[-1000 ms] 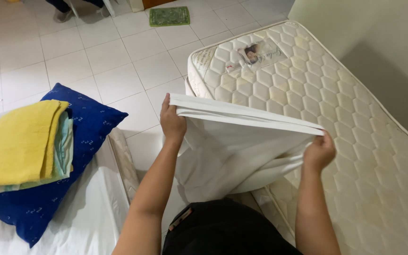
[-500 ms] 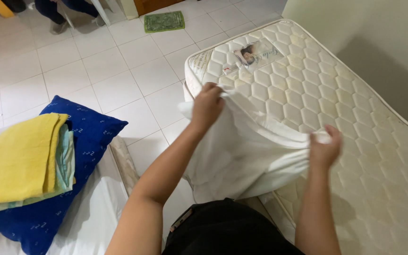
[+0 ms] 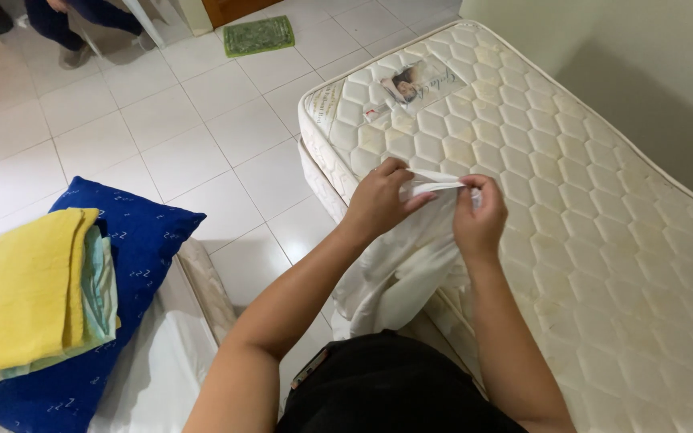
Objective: Folding a white pillowcase and placing it on a stack of linens on a bed.
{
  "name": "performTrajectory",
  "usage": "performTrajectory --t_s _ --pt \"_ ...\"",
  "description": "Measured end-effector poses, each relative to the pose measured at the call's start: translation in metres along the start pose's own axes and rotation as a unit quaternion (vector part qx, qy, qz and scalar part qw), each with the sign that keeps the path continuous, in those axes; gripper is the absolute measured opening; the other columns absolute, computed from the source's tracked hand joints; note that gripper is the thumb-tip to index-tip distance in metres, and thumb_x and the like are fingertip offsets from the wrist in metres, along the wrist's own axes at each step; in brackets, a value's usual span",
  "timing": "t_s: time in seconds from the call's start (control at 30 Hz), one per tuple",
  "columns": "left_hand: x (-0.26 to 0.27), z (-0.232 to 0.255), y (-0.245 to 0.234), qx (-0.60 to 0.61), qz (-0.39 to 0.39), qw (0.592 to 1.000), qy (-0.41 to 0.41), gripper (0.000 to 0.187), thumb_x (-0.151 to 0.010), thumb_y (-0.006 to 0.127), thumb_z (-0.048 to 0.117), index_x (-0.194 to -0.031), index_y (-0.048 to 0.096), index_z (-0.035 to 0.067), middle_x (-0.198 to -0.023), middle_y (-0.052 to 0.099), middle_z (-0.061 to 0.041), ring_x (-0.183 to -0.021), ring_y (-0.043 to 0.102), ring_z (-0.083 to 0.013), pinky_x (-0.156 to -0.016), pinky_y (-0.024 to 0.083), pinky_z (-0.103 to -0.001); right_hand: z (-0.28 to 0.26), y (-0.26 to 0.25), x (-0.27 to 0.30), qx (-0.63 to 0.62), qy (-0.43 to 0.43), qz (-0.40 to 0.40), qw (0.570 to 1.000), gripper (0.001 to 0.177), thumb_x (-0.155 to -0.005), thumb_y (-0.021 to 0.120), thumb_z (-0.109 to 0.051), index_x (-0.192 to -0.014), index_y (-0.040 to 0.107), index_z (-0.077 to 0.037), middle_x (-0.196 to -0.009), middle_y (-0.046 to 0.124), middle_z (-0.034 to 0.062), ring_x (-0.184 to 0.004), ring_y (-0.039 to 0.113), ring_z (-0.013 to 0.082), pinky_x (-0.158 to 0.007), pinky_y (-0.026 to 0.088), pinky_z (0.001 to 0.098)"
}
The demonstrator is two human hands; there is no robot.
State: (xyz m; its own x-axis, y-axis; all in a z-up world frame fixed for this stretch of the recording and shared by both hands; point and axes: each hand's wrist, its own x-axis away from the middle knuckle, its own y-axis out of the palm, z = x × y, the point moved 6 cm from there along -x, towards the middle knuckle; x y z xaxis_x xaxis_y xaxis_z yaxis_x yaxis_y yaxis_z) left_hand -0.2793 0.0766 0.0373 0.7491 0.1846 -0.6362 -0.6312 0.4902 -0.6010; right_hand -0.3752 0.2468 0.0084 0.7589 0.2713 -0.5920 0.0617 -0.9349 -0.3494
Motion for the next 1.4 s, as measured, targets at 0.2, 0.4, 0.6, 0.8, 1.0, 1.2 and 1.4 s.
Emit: performTrajectory --t_s 0.2,0.4,0.6,0.8,1.0,1.2,1.4 --pt "0.021 -0.044 0.018 0.032 0.018 0.995 -0.096 0.038 -0.093 0.077 0.036 -0.099 0.075 -0.001 -0.11 0.07 -0.014 -0.082 0.072 -0.0316 -0.076 0.058 -0.039 0.002 -0.017 -0.012 -0.012 0.01 0.007 1.0 0.012 -0.098 0.061 -0.002 -0.108 0.067 -0.002 -0.105 0.071 0.0085 -0.1 0.068 0.0233 -0.095 0.052 0.0347" --pt "0.036 -0.047 0.035 0.148 0.042 0.976 -0.155 0.021 -0.093 0.07 0.018 -0.103 0.067 -0.001 -0.108 0.065 -0.013 -0.092 0.073 -0.0279 -0.079 0.062 -0.035 -0.009 -0.012 -0.027 0.014 0.015 -0.035 0.999 0.012 -0.097 0.068 -0.008 -0.107 0.07 -0.004 -0.1 0.071 0.0093 -0.091 0.067 0.0233 -0.083 0.053 0.0343" --pt "0.038 -0.009 0.028 0.125 0.019 0.981 -0.147 0.032 -0.09 0.057 0.003 -0.116 0.075 0.01 -0.114 0.068 -0.013 -0.098 0.07 -0.0311 -0.089 0.057 -0.04 -0.023 0.005 -0.035 0.076 -0.05 -0.109 0.99 0.014 -0.091 0.08 -0.017 -0.097 0.073 -0.006 -0.093 0.072 0.0085 -0.083 0.065 0.0245 -0.075 0.052 0.0361" --pt "0.03 0.022 0.026 0.007 0.105 0.989 -0.105 0.046 -0.078 0.08 0.025 -0.111 0.068 -0.005 -0.112 0.062 -0.021 -0.099 0.063 -0.0395 -0.084 0.053 -0.046 -0.008 0.009 -0.033 -0.011 0.01 -0.165 0.986 0.018 -0.093 0.079 -0.019 -0.097 0.07 -0.004 -0.088 0.069 0.0031 -0.079 0.058 0.0154 -0.072 0.048 0.0306" --pt "0.035 -0.048 0.062 0.038 0.028 0.992 -0.12 0.025 -0.087 0.069 0.011 -0.11 0.073 0.002 -0.117 0.067 -0.013 -0.099 0.067 -0.0279 -0.089 0.057 -0.039 0.039 -0.026 -0.041 -0.065 0.062 -0.091 0.992 0.018 -0.102 0.074 -0.021 -0.102 0.066 -0.004 -0.091 0.062 -0.0014 -0.087 0.055 0.01 -0.082 0.049 0.0259" --pt "0.007 -0.059 0.075 0.296 -0.097 0.919 -0.241 0.024 -0.095 0.069 0.02 -0.109 0.078 0.003 -0.099 0.073 -0.007 -0.085 0.065 -0.015 -0.076 0.054 -0.031 0.016 -0.055 -0.022 0.153 -0.097 0.014 0.983 0.012 -0.103 0.077 -0.011 -0.107 0.067 -0.005 -0.111 0.064 0.0091 -0.101 0.062 0.0257 -0.087 0.051 0.0364" --pt "-0.002 -0.046 0.114 0.409 -0.198 0.819 -0.351 0.035 -0.095 0.07 0.031 -0.107 0.078 -0.002 -0.088 0.075 -0.003 -0.077 0.063 -0.0094 -0.07 0.053 -0.028 -0.031 -0.031 0.02 0.155 -0.247 -0.04 0.956 0.025 -0.087 0.08 -0.009 -0.11 0.071 -0.01 -0.116 0.061 0.0107 -0.082 0.066 0.0233 -0.066 0.054 0.0336"
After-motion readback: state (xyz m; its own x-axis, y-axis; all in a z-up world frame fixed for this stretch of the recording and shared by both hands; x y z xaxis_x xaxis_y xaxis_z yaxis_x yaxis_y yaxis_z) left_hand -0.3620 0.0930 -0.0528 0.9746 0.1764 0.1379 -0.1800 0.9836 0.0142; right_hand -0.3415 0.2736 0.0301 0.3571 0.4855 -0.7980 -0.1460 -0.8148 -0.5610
